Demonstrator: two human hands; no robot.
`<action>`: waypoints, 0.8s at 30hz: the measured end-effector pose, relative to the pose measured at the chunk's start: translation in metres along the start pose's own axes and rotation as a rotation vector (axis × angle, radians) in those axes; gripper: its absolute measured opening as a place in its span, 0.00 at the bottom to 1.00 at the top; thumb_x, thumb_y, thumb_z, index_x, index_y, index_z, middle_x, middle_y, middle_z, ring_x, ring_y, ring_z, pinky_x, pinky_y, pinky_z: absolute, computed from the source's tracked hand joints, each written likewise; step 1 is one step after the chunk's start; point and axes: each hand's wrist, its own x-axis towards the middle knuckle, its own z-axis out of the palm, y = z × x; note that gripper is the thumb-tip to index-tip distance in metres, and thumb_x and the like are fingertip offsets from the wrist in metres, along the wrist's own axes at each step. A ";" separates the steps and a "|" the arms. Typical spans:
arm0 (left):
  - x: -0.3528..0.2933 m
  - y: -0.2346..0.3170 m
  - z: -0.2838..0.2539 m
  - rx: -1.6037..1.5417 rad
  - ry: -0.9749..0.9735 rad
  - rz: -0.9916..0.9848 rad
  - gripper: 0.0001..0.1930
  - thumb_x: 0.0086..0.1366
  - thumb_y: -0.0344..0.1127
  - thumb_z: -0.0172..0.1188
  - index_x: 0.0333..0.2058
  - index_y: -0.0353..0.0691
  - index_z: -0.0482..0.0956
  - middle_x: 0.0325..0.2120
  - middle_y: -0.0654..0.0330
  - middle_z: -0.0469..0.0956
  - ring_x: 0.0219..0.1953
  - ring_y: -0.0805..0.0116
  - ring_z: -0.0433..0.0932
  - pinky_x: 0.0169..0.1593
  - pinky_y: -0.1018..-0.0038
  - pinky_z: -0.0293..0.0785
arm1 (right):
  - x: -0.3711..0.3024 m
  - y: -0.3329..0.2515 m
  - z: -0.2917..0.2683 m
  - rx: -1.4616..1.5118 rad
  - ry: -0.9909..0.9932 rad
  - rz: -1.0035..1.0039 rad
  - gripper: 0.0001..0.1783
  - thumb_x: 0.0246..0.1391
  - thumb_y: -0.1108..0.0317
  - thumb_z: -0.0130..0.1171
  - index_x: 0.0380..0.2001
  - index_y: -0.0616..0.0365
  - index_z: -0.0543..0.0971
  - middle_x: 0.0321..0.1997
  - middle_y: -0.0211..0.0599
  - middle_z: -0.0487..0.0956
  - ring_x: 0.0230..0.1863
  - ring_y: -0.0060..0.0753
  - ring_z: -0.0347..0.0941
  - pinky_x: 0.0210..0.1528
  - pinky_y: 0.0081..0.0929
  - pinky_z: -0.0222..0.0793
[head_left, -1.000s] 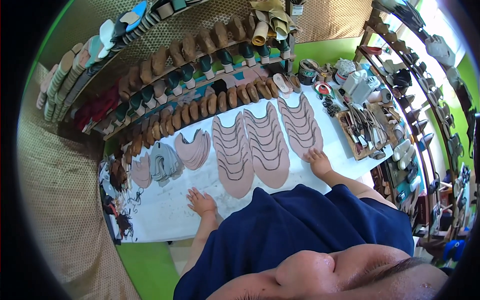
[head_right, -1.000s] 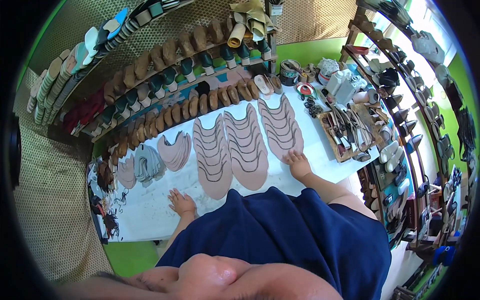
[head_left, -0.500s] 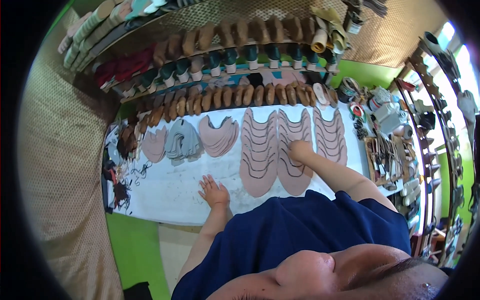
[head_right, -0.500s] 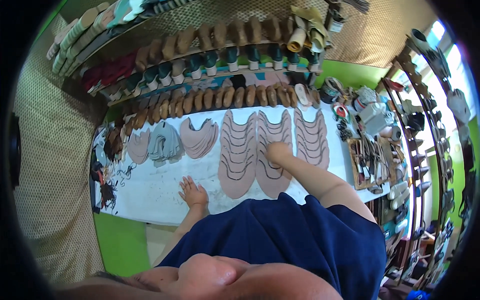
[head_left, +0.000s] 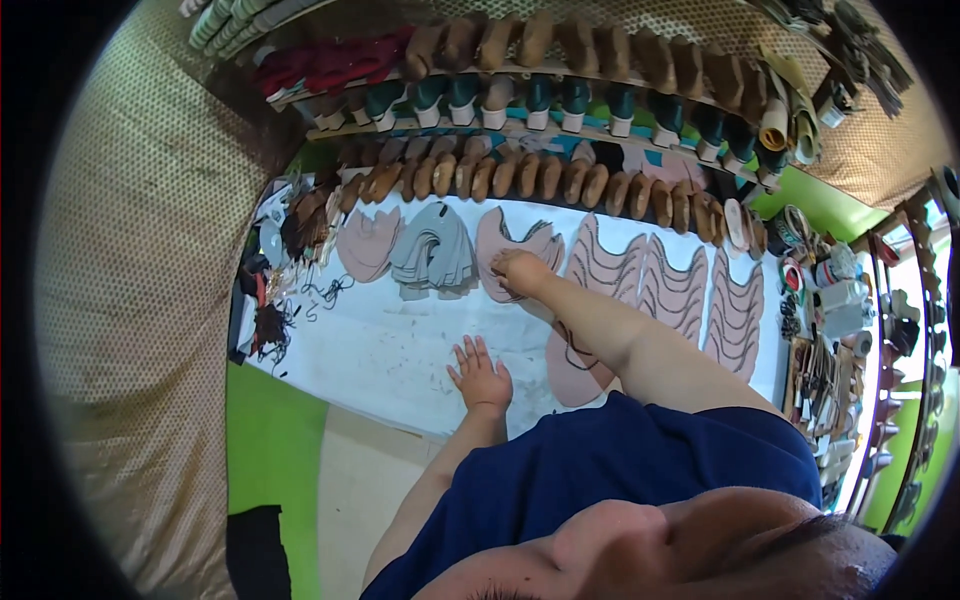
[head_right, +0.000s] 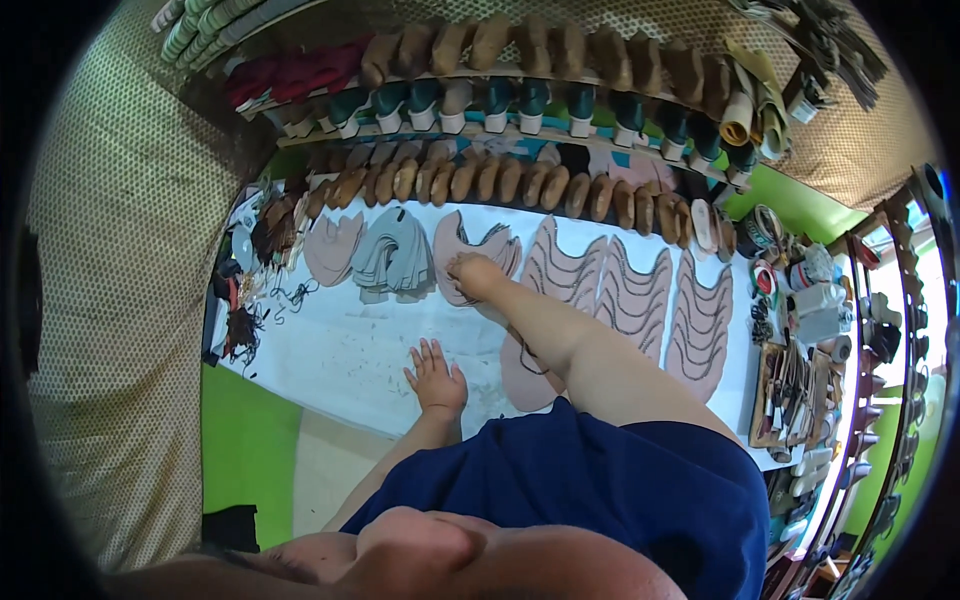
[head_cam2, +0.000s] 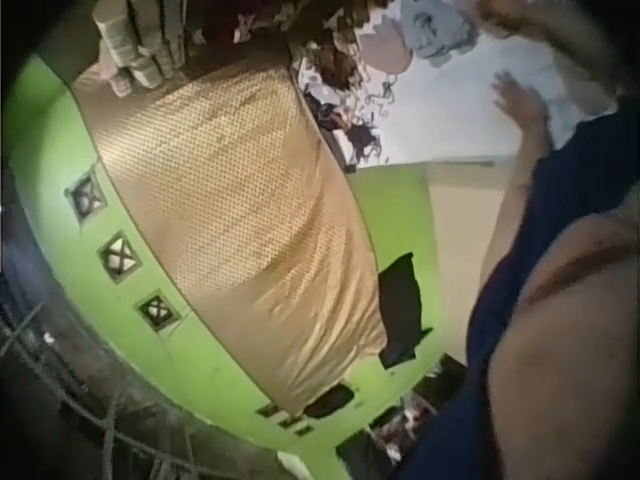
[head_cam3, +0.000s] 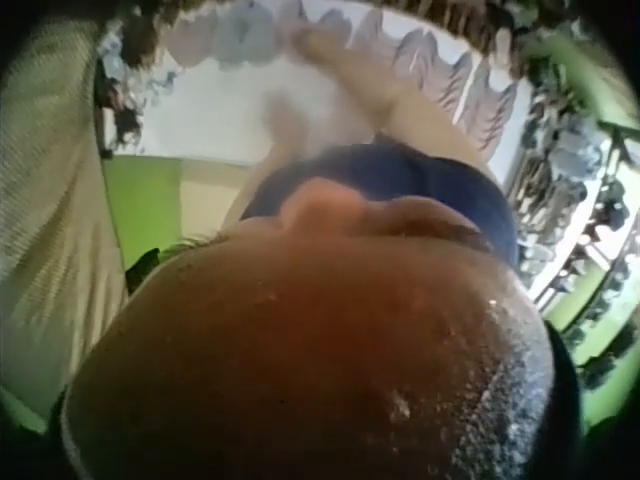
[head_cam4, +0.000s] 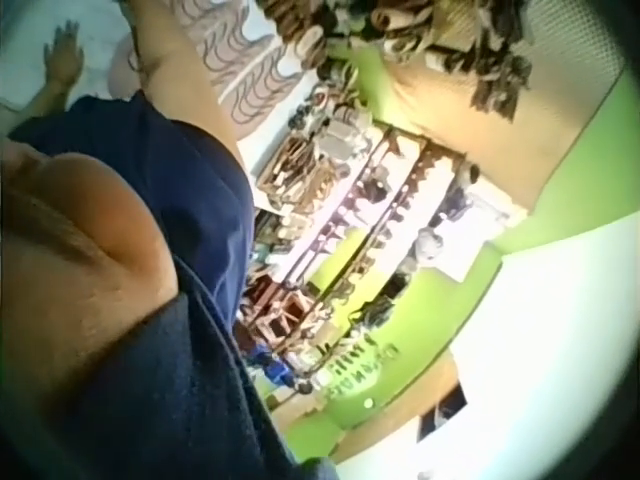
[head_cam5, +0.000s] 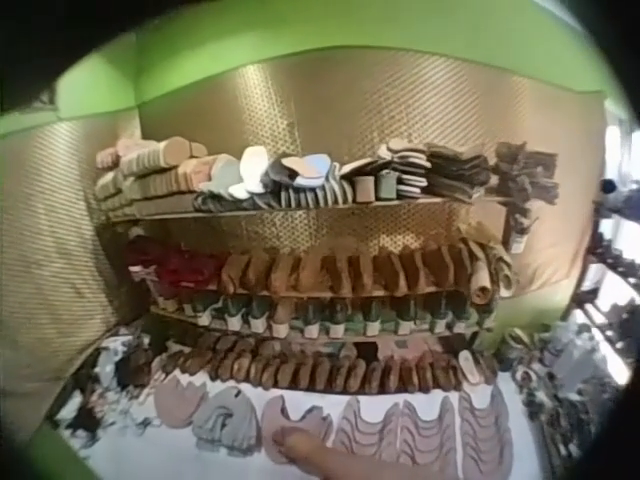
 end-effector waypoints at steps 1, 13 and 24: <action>0.001 0.001 -0.001 0.002 -0.015 -0.001 0.39 0.65 0.47 0.49 0.72 0.44 0.49 0.74 0.54 0.44 0.75 0.48 0.39 0.71 0.41 0.31 | 0.001 0.003 0.003 -0.046 -0.006 -0.015 0.20 0.52 0.62 0.59 0.49 0.57 0.81 0.57 0.42 0.79 0.60 0.45 0.72 0.65 0.37 0.65; 0.005 0.003 -0.003 0.023 -0.034 0.019 0.39 0.65 0.47 0.49 0.72 0.44 0.49 0.74 0.54 0.43 0.75 0.48 0.38 0.71 0.41 0.29 | 0.016 0.012 -0.053 0.740 0.458 0.679 0.10 0.50 0.66 0.63 0.36 0.59 0.80 0.32 0.38 0.82 0.34 0.38 0.78 0.40 0.32 0.72; 0.000 0.008 -0.004 0.032 -0.017 0.031 0.38 0.64 0.47 0.49 0.71 0.43 0.51 0.74 0.55 0.43 0.76 0.50 0.38 0.71 0.43 0.31 | -0.152 0.068 -0.246 0.167 0.676 0.747 0.27 0.44 0.64 0.67 0.52 0.51 0.81 0.45 0.46 0.83 0.44 0.46 0.81 0.50 0.34 0.74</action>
